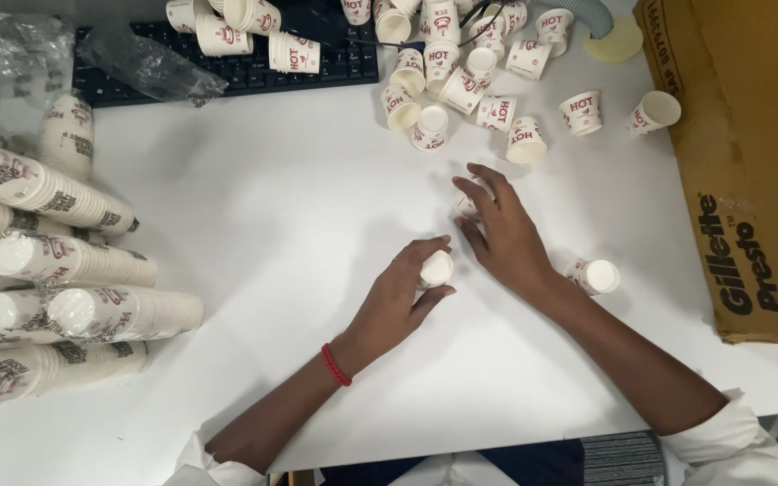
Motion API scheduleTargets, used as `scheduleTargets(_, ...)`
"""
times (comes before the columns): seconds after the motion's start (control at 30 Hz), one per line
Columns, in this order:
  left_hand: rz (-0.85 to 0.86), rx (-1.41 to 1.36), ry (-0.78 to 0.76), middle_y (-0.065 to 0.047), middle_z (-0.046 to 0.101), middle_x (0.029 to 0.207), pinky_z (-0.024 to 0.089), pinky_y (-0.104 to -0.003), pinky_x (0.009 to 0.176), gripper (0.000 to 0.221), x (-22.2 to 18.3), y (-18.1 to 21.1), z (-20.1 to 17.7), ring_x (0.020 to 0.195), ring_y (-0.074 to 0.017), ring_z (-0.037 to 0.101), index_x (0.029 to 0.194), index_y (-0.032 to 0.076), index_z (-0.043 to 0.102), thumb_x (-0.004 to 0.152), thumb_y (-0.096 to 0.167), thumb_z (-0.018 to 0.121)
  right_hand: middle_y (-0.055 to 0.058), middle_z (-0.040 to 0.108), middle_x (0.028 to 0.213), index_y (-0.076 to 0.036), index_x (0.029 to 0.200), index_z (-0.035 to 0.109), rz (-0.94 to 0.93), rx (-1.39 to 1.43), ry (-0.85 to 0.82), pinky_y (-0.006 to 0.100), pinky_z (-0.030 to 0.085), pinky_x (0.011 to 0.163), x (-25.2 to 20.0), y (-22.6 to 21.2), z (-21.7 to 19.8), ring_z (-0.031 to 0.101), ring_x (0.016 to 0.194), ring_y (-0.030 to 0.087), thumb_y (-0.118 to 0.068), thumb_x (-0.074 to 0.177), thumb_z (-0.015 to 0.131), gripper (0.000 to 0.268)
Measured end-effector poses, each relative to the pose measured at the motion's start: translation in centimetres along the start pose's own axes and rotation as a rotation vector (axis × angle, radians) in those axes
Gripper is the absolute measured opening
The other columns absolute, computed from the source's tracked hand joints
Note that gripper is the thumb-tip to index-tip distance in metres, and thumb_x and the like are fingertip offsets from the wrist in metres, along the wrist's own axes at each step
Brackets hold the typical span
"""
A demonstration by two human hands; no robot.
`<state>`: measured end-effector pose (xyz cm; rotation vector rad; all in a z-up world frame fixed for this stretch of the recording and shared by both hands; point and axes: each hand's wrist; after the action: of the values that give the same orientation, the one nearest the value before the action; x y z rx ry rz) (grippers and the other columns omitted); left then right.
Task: Packing small paper cups into plastic sleeves.
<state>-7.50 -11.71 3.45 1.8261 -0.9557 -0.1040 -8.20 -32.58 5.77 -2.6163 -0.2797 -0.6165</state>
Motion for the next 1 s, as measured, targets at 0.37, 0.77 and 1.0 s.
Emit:
scheduleTargets(0.37,-0.141,-0.138,0.001,-0.019,0.061,0.137,0.059,-0.041,0.097,0.089,-0.4,-1.8,0.9,0.121,-0.0361,0.067,0.154,0.008,0.024,0.085,0.007,0.081,0.014,0.061,0.133,-0.008,0.136,0.054,-0.251,0.348,0.022,0.039,0.059,0.09,-2.8,-2.8,-0.4,0.066,0.113,0.031,-0.017,0.089,0.081,0.054)
scheduleTargets(0.77,-0.107,-0.078,-0.001,-0.013,0.063,0.128,0.057,-0.041,0.094,0.062,0.2,-0.1,-0.2,0.115,-0.033,0.067,0.135,0.008,0.047,0.086,0.021,0.083,0.012,0.064,0.125,-0.006,0.128,0.062,0.003,0.26,0.049,0.043,0.052,0.096,3.6,0.1,0.0,0.063,0.116,0.03,-0.007,0.099,0.066,0.029)
scheduleTargets(1.0,-0.12,-0.081,-0.036,-0.011,0.063,0.121,0.056,-0.041,0.091,0.049,0.1,-0.1,-0.4,0.111,-0.0313,0.066,0.125,0.008,0.053,0.088,0.021,0.081,0.019,0.049,0.145,-0.006,0.143,0.055,-0.085,-0.095,0.166,0.05,0.048,0.109,14.2,5.0,4.1,0.05,0.131,0.041,0.0,0.09,0.075,0.057)
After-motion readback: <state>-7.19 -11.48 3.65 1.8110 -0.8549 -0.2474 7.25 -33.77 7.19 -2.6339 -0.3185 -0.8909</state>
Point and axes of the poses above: each hand's wrist, its own x-axis towards the middle knuckle, its own z-axis out of the palm, y = z × x
